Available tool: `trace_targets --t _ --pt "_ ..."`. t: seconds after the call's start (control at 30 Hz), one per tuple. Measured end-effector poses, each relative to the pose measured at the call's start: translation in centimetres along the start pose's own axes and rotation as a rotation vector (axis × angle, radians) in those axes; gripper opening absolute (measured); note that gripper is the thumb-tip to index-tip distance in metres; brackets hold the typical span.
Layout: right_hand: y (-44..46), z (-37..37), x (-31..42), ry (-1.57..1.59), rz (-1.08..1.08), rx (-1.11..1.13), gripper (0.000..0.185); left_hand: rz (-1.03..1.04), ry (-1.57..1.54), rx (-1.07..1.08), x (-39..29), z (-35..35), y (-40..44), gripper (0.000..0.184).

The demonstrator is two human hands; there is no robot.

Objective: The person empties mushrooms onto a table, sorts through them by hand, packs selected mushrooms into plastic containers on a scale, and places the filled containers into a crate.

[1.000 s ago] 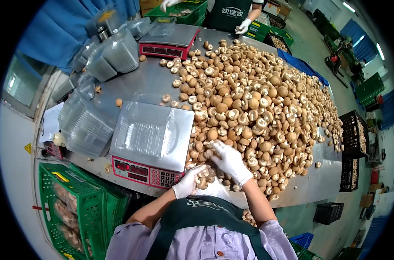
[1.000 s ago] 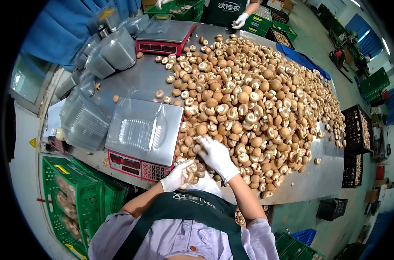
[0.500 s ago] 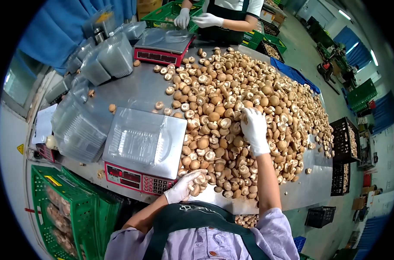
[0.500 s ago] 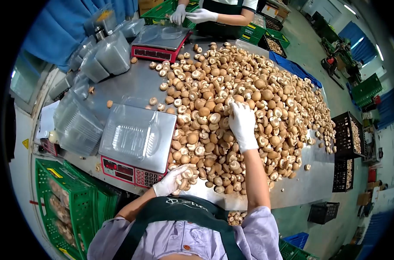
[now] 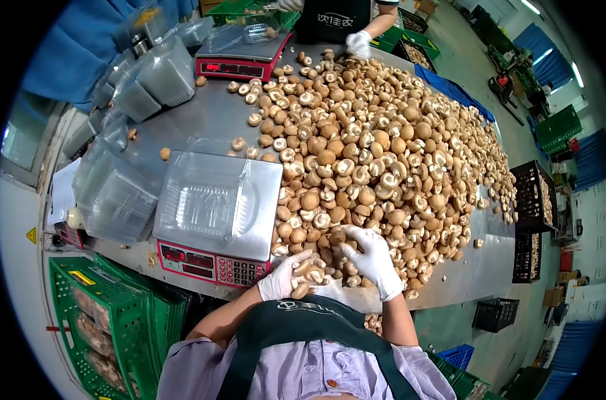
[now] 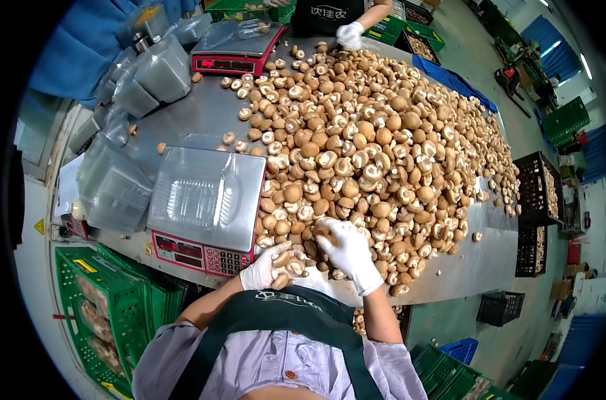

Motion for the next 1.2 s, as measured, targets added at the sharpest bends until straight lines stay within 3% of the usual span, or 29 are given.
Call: trace_targets --t 0.1,0.17,0.23,0.33,0.6,0.67,0.77,0.83,0.93,1.0,1.03,1.1,1.2 --pt "-0.4 -1.0 -1.5 -0.033 0.142 -0.055 0.032 -0.029 -0.009 -0.058 0.3 1.0 -0.6 0.034" --pt "-0.5 -1.1 -2.5 -0.109 0.170 -0.087 0.031 0.081 0.113 -0.155 0.0 -0.7 0.1 0.033" --pt "-0.3 -1.2 -3.0 -0.130 0.170 -0.126 0.028 0.006 -0.113 -0.026 -0.6 -0.5 0.6 0.025" --pt "0.1 -1.7 -3.7 -0.204 0.213 -0.252 0.021 0.037 -0.136 -0.120 -0.6 -0.4 0.3 0.026" --pt "2.8 -3.6 -4.9 -0.408 0.115 -0.575 0.021 0.133 -0.169 -0.022 -0.9 0.2 0.0 0.045" --pt "3.3 -3.9 -4.5 -0.375 0.110 -0.570 0.021 0.153 -0.306 0.095 -1.1 0.7 -0.1 0.056" --pt "3.8 -3.4 -4.2 -0.356 0.066 -0.546 0.021 0.129 -0.428 0.031 -1.1 1.8 -0.4 0.063" --pt "4.5 -2.8 -3.6 -0.344 0.161 -0.439 0.022 0.113 -0.441 0.154 -1.1 1.1 -0.1 0.068" --pt "6.7 -1.4 -4.3 -0.406 -0.019 -0.463 0.035 0.122 -0.441 0.138 -0.9 0.9 0.1 0.070" --pt "8.8 -0.1 -4.4 -0.479 0.064 -0.336 0.048 0.115 -0.449 0.135 -0.9 0.8 0.2 0.068" --pt "9.5 0.5 -4.2 -0.548 -0.019 -0.341 0.052 0.096 -0.474 0.147 -0.9 0.5 0.3 0.067" --pt "11.1 1.9 -4.2 -0.664 0.019 -0.267 0.055 0.150 -0.385 -0.016 -1.0 0.2 0.5 0.058" --pt "11.3 1.4 -3.7 -0.570 0.051 -0.234 0.055 0.164 -0.296 -0.052 -1.3 0.5 -0.1 0.051"
Point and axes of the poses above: each hand's wrist, its own y-axis towards the middle knuckle, its own z-axis out of the palm, x = y × z, the point moved 3 cm from there along y, towards the middle knuckle, and after that the axes turned 1 degree about z, right-handed, at the moved point
